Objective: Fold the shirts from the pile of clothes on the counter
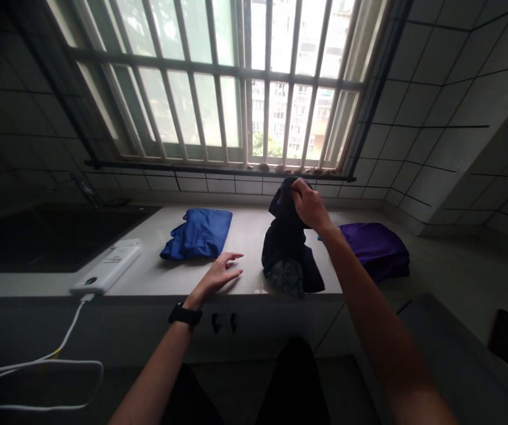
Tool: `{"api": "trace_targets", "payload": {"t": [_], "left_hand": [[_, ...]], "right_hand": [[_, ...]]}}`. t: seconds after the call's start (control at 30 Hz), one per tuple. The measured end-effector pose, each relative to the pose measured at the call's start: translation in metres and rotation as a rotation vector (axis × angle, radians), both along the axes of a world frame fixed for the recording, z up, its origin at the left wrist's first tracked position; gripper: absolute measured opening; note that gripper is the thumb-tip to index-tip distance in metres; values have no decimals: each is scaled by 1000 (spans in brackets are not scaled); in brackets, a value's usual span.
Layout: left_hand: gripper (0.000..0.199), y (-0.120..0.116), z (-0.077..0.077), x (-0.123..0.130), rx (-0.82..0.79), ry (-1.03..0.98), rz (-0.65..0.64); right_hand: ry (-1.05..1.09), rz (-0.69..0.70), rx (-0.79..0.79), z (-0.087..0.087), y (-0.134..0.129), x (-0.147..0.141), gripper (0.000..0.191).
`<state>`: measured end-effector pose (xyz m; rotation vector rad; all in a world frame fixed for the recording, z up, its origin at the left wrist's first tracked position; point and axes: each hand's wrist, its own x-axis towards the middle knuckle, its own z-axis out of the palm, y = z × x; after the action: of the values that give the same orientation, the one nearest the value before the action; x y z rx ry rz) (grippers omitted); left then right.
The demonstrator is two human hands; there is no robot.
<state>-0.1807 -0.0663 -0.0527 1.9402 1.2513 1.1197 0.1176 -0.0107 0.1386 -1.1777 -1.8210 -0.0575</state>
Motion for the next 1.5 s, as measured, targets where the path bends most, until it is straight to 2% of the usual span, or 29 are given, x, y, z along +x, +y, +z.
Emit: {"api": "trace_targets", "payload": {"t": [0.07,0.17,0.2,0.23,0.33,0.4,0.5,0.53,0.57,0.67,0.7,0.73,0.8,0.87,0.93,0.97,1.03,1.13,1.23,1.3,1.33,1.5], "left_hand": [[41,1,-1,0,-6,2,-7],[40,2,-1,0,-7,-5,-3],[40,2,-1,0,-9,-9,2],[39,2,-1,0,-13,-12,5],[39,2,-1,1,-35,-24,16],[39,3,-2,2,-46,-35,26],[41,5,-3,2,-51,-51,26],[42,5,-3,2,-50,-56,21],[43,5,-3,2,-47,-60,14],[49,4,-3,2,-33,-61,-10],[52,3,-3,2,-28,-55,-19],[55,3,-3,2,-22,-45,-31],[60,1,-2,3,-8,0,-58],[62,0,-1,4,19,96,-83],[55,-2,3,4,48,221,-93],[47,-3,4,4,54,274,-98],[30,-4,7,4,39,331,-117],[27,-4,9,3,2,339,-148],[37,-2,6,5,-6,319,-118],[54,-1,3,6,-6,286,-76],[62,0,2,7,-6,268,-61],[75,-1,5,8,-28,206,-75]], "right_hand": [[-72,9,8,9,5,-4,16],[125,-177,241,14,5,-3,22],[141,-168,251,13,5,-1,24],[104,-103,200,11,4,-1,23],[-171,188,-132,-5,2,-4,13],[-145,144,-135,-19,-1,-11,10],[56,-49,51,-41,-8,-24,16],[42,-33,30,-49,-11,-27,18],[-43,44,-72,-57,-15,-29,18],[-456,384,-575,-80,-33,-29,15],[-532,441,-669,-87,-41,-27,16],[-549,449,-691,-93,-49,-26,17],[-456,326,-585,-105,-65,-25,24],[-362,119,-501,-117,-78,-30,42],[-385,-59,-559,-130,-86,-40,62],[-426,-115,-610,-136,-89,-45,65],[-497,-170,-678,-149,-92,-54,54],[-483,-218,-664,-161,-91,-60,35],[-347,-217,-670,-166,-88,-58,33],[-141,-165,-687,-167,-86,-54,33],[9,-93,-706,-167,-86,-52,32],[1012,574,-851,-163,-97,-40,38]]}}
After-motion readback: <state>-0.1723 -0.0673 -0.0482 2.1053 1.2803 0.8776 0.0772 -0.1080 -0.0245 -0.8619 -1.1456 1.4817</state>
